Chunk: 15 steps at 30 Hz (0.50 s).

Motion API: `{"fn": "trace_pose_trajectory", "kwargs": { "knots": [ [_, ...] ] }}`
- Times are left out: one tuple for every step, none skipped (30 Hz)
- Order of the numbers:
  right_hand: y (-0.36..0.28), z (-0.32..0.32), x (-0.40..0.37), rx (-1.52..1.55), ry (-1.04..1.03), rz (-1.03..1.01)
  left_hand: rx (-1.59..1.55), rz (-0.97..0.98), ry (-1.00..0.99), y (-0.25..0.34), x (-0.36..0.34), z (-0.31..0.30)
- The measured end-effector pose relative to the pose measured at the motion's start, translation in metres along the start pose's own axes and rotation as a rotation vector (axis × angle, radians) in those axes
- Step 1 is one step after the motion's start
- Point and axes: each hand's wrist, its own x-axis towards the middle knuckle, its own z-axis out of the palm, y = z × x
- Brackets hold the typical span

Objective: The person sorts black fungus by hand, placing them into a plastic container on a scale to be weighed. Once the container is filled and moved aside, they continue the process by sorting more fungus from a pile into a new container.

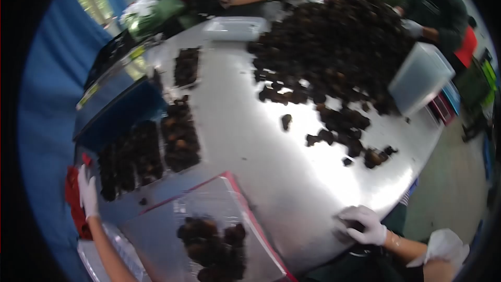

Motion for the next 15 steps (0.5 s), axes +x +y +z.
{"fn": "trace_pose_trajectory", "kwargs": {
  "knots": [
    [0.003, 0.000, -0.002, -0.006, -0.005, -0.016, -0.011, 0.074, -0.013, 0.019, -0.003, -0.012],
    [0.008, 0.000, -0.005, -0.006, 0.003, -0.019, -0.103, 0.083, -0.005, 0.055, -0.012, -0.018],
    [0.013, 0.002, -0.006, 0.001, 0.009, -0.036, -0.186, 0.086, 0.011, 0.103, -0.030, -0.023],
    [0.015, 0.004, -0.004, 0.018, 0.043, -0.058, -0.183, 0.105, 0.000, 0.149, -0.046, -0.029],
    [0.014, 0.006, -0.005, 0.027, 0.056, -0.050, -0.034, 0.156, 0.019, 0.195, -0.066, -0.034],
    [0.015, 0.006, -0.005, 0.026, 0.045, -0.043, 0.115, 0.206, 0.042, 0.236, -0.086, -0.039],
    [0.015, 0.005, -0.005, 0.023, 0.031, -0.037, 0.117, 0.215, 0.039, 0.273, -0.107, -0.046],
    [0.017, 0.006, -0.005, 0.039, 0.038, -0.053, 0.210, 0.310, -0.027, 0.305, -0.129, -0.053],
    [0.019, 0.006, -0.004, 0.039, 0.042, -0.058, 0.302, 0.401, -0.083, 0.336, -0.151, -0.057],
    [0.020, 0.005, -0.003, 0.050, 0.028, -0.088, 0.306, 0.409, -0.096, 0.366, -0.177, -0.060],
    [0.022, 0.004, -0.002, 0.065, 0.008, -0.115, 0.313, 0.413, -0.114, 0.395, -0.204, -0.060],
    [0.025, 0.001, 0.001, 0.124, 0.007, -0.183, 0.320, 0.521, -0.129, 0.426, -0.227, -0.056],
    [0.024, -0.010, 0.009, 0.064, 0.036, -0.239, 0.329, 0.631, -0.152, 0.455, -0.248, -0.054],
    [0.028, -0.030, 0.021, -0.001, 0.061, -0.298, 0.200, 0.630, -0.180, 0.471, -0.271, -0.046],
    [0.035, -0.050, 0.034, -0.033, 0.056, -0.262, 0.074, 0.622, -0.204, 0.486, -0.294, -0.033]
  ]
}}
